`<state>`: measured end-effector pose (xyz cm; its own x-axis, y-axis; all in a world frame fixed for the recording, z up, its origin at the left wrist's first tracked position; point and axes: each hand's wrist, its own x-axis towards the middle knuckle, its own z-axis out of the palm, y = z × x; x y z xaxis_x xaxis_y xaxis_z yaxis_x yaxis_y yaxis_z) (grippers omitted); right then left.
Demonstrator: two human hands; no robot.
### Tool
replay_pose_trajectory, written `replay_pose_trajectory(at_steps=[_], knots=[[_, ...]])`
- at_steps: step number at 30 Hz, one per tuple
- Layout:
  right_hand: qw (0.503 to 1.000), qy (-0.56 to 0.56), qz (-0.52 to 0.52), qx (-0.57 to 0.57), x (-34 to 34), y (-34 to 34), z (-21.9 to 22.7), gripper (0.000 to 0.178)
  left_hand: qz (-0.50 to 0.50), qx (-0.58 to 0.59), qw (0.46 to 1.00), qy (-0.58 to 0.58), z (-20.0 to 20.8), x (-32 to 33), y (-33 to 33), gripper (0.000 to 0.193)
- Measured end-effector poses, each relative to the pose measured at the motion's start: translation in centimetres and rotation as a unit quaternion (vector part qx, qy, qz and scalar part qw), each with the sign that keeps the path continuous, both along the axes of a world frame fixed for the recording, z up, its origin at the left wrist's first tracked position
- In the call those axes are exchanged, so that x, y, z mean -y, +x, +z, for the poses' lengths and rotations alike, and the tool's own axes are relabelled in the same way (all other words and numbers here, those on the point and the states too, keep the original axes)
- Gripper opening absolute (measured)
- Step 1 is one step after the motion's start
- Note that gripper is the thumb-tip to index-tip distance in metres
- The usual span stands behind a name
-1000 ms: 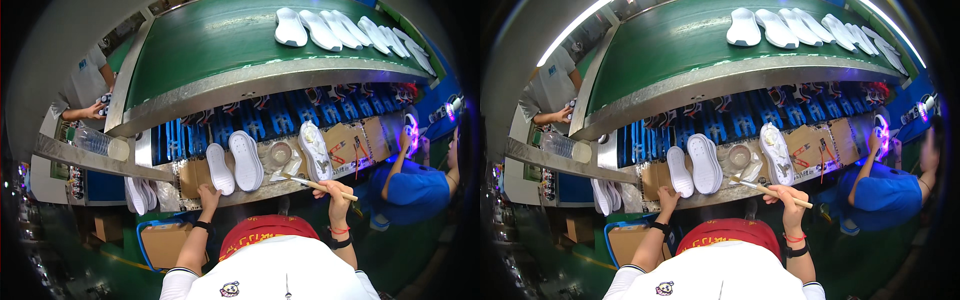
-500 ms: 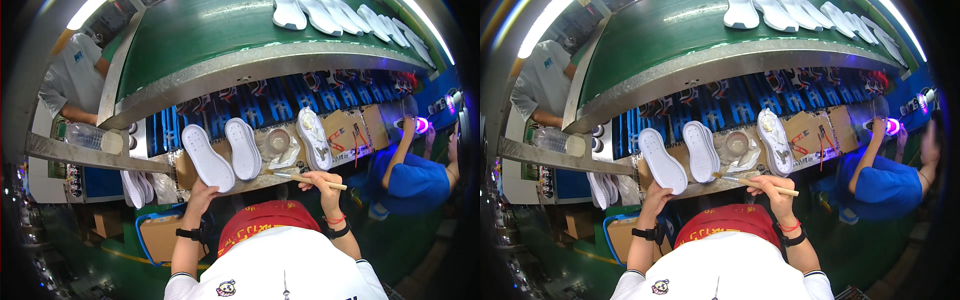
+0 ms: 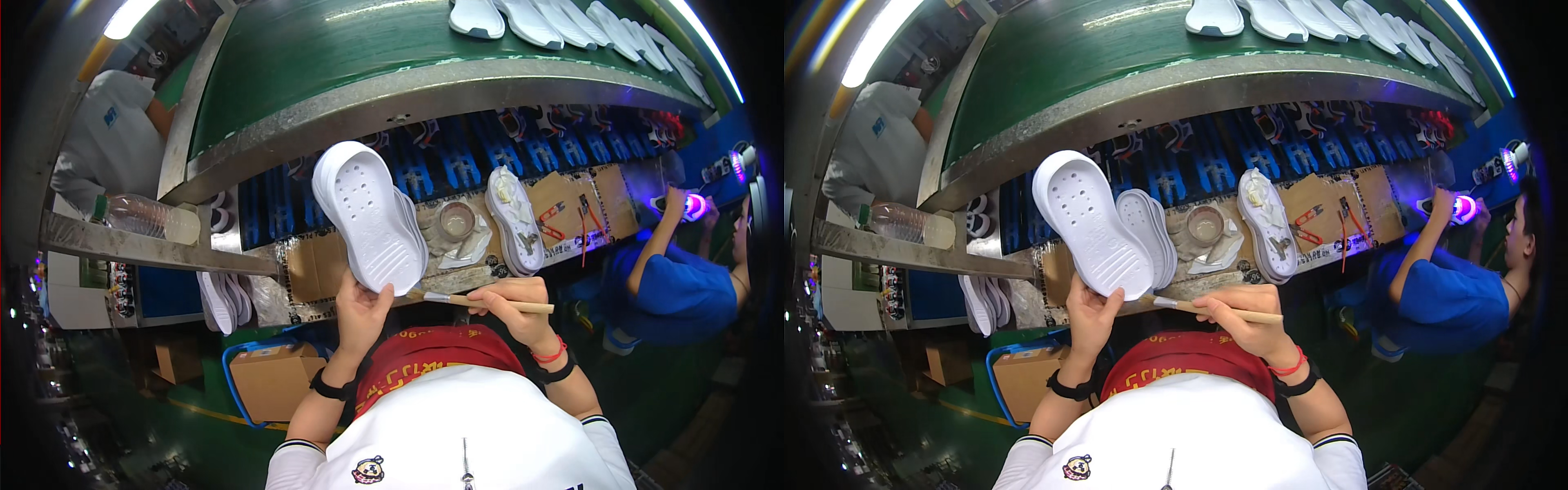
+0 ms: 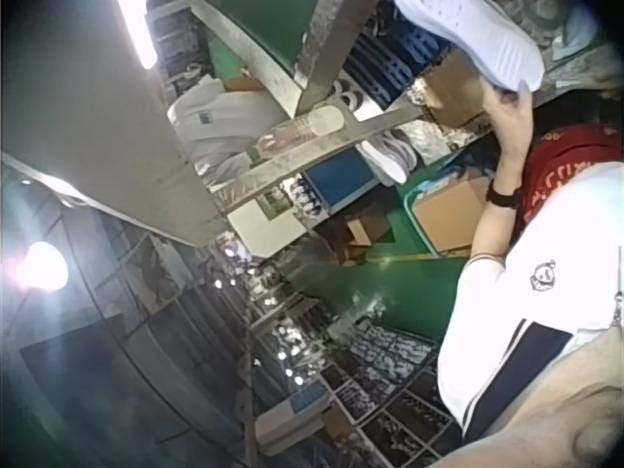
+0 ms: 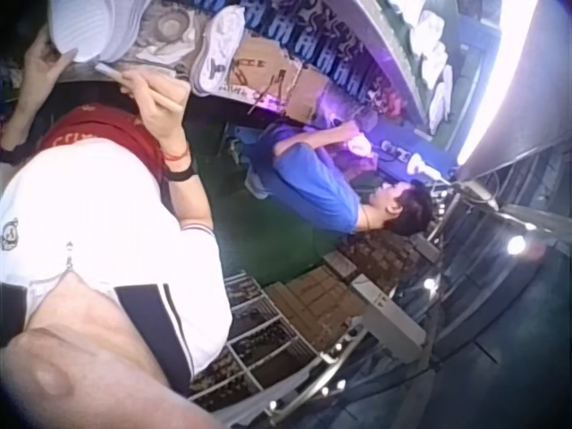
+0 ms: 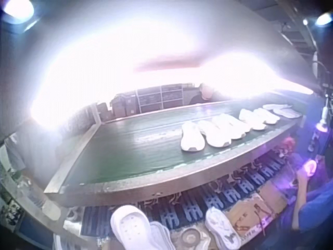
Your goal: Applying adhesive to the bottom of shoe soles or insoles using a brush at a manufacturing workstation.
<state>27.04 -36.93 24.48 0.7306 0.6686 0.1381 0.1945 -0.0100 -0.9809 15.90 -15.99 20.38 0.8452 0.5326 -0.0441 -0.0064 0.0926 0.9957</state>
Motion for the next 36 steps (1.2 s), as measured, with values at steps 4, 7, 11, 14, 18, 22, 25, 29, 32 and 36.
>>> replay_pose_trajectory(at_steps=[4,7,11,14,18,22,25,29,32,36], knots=[[1.0,0.008,-0.007,0.024,-0.5,0.3,0.1,0.015,-0.006,-0.009,1.0,0.008,0.3,0.2,0.2,0.047],[0.994,-0.013,0.045,0.1,0.0,1.2,0.6,0.015,-0.011,-0.013,1.0,0.024,0.2,0.3,0.3,0.047],[0.999,0.006,-0.01,0.037,0.1,1.4,1.0,0.014,-0.014,-0.02,0.999,0.029,0.3,0.4,0.4,0.046],[0.989,-0.037,0.047,0.137,0.2,1.9,1.1,0.013,-0.016,-0.014,0.999,0.037,0.4,0.5,0.4,0.045],[0.995,-0.011,0.029,0.093,0.8,2.2,1.2,0.013,-0.014,-0.023,0.999,0.037,0.8,0.7,0.4,0.044],[0.991,-0.021,0.021,0.132,0.5,2.3,1.6,0.015,-0.017,-0.026,0.999,0.035,1.1,0.9,0.7,0.046],[0.991,-0.024,0.026,0.132,0.7,2.6,1.6,0.014,-0.022,-0.034,0.998,0.048,0.9,0.7,0.9,0.046],[0.989,-0.026,0.01,0.147,0.8,2.8,2.3,0.012,-0.032,-0.011,0.999,0.022,1.1,0.8,2.0,0.046],[0.99,-0.004,-0.037,0.135,2.2,2.9,3.4,0.015,-0.055,-0.012,0.997,0.05,1.6,0.7,3.9,0.05],[0.942,0.121,-0.312,-0.034,5.5,2.2,3.8,0.029,-0.135,0.071,0.985,-0.077,5.0,0.2,11.1,0.057]])
